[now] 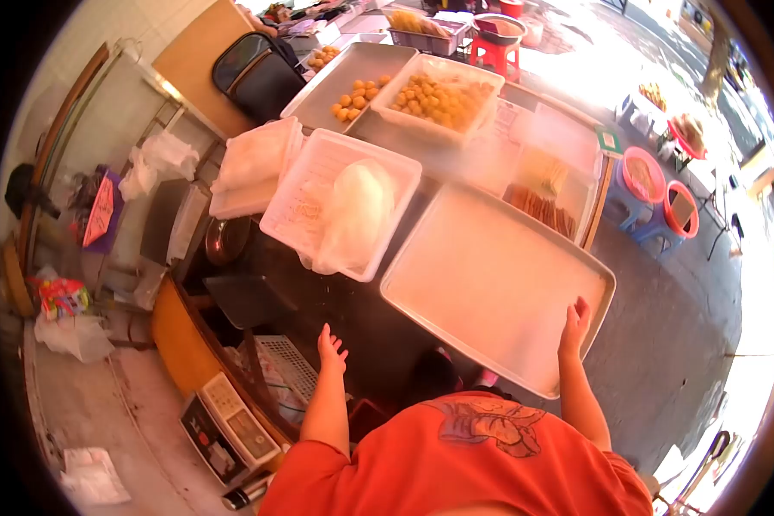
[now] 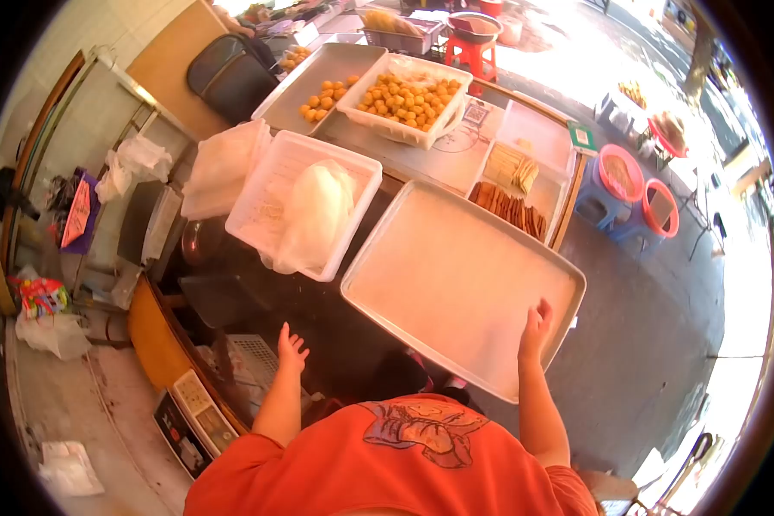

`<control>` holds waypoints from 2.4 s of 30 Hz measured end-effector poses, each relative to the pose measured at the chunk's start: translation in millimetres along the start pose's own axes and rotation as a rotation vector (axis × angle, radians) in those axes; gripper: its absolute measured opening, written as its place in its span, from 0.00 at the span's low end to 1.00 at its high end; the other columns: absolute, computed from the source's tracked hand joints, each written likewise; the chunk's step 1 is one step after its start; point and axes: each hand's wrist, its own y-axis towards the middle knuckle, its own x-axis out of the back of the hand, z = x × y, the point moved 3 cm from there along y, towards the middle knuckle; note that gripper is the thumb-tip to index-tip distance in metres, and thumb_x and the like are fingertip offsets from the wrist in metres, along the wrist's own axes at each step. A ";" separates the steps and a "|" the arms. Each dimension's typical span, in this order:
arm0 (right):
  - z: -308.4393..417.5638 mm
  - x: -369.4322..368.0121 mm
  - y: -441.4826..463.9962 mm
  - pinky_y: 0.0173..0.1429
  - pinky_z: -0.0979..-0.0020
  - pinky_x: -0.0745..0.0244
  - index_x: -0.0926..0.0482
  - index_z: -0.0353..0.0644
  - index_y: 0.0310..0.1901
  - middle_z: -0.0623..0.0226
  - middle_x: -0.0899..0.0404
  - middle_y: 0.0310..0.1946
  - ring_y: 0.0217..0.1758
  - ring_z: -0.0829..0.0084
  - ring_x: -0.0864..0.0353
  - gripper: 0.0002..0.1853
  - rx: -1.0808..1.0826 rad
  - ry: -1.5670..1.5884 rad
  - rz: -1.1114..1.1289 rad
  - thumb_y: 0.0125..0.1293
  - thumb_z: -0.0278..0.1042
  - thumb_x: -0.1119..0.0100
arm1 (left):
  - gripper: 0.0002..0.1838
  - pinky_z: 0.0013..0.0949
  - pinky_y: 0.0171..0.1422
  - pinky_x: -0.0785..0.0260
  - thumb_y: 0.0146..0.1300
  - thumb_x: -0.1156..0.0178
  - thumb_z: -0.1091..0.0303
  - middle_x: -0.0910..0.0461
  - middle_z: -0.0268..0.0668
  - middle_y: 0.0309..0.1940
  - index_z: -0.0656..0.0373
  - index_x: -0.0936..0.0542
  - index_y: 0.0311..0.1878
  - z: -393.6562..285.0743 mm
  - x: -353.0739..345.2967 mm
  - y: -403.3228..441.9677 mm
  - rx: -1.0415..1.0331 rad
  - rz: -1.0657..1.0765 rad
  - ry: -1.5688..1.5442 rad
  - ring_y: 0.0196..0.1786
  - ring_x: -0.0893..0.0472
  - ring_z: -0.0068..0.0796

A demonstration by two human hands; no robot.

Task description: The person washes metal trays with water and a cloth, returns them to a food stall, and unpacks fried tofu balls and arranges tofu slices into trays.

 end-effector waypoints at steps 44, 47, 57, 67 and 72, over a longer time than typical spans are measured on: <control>63.7 -398.1 -72.4 0.53 0.62 0.28 0.48 0.44 0.64 0.59 0.33 0.53 0.54 0.66 0.30 0.35 -0.813 0.650 0.461 0.54 0.31 0.47 | 0.25 0.39 0.64 0.40 0.65 0.55 0.53 0.26 0.41 0.53 0.63 0.30 0.56 -277.5 -117.5 186.6 0.081 0.883 -0.115 0.57 0.28 0.37; 62.6 -405.4 -88.1 0.55 0.63 0.30 0.50 0.43 0.65 0.59 0.35 0.55 0.56 0.66 0.32 0.35 -0.770 0.681 0.501 0.56 0.32 0.47 | 0.23 0.38 0.61 0.38 0.64 0.53 0.54 0.24 0.40 0.50 0.63 0.28 0.53 -283.1 -110.0 205.4 0.060 0.795 -0.127 0.54 0.26 0.36; 53.7 -444.8 -84.0 0.57 0.63 0.34 0.45 0.42 0.64 0.64 0.33 0.57 0.58 0.69 0.32 0.33 -0.727 0.538 0.823 0.59 0.43 0.45 | 0.22 0.34 0.56 0.35 0.64 0.53 0.52 0.21 0.39 0.43 0.63 0.24 0.47 -299.6 -82.7 248.4 -0.075 0.583 -0.118 0.49 0.24 0.34; 76.4 -423.9 -92.0 0.56 0.63 0.33 0.44 0.41 0.64 0.59 0.32 0.57 0.58 0.66 0.32 0.36 -0.810 0.364 0.523 0.59 0.51 0.45 | 0.37 0.47 0.62 0.44 0.60 0.62 0.34 0.31 0.40 0.58 0.56 0.34 0.60 -285.4 -66.5 251.5 -0.031 0.565 -0.132 0.60 0.33 0.39; 34.0 -330.3 -82.4 0.62 0.64 0.40 0.36 0.37 0.58 0.53 0.32 0.53 0.58 0.60 0.35 0.26 -0.192 -0.042 0.055 0.58 0.35 0.44 | 0.37 0.57 0.59 0.54 0.55 0.61 0.28 0.31 0.36 0.58 0.43 0.34 0.60 -240.2 -19.0 243.7 0.121 0.176 0.370 0.59 0.34 0.39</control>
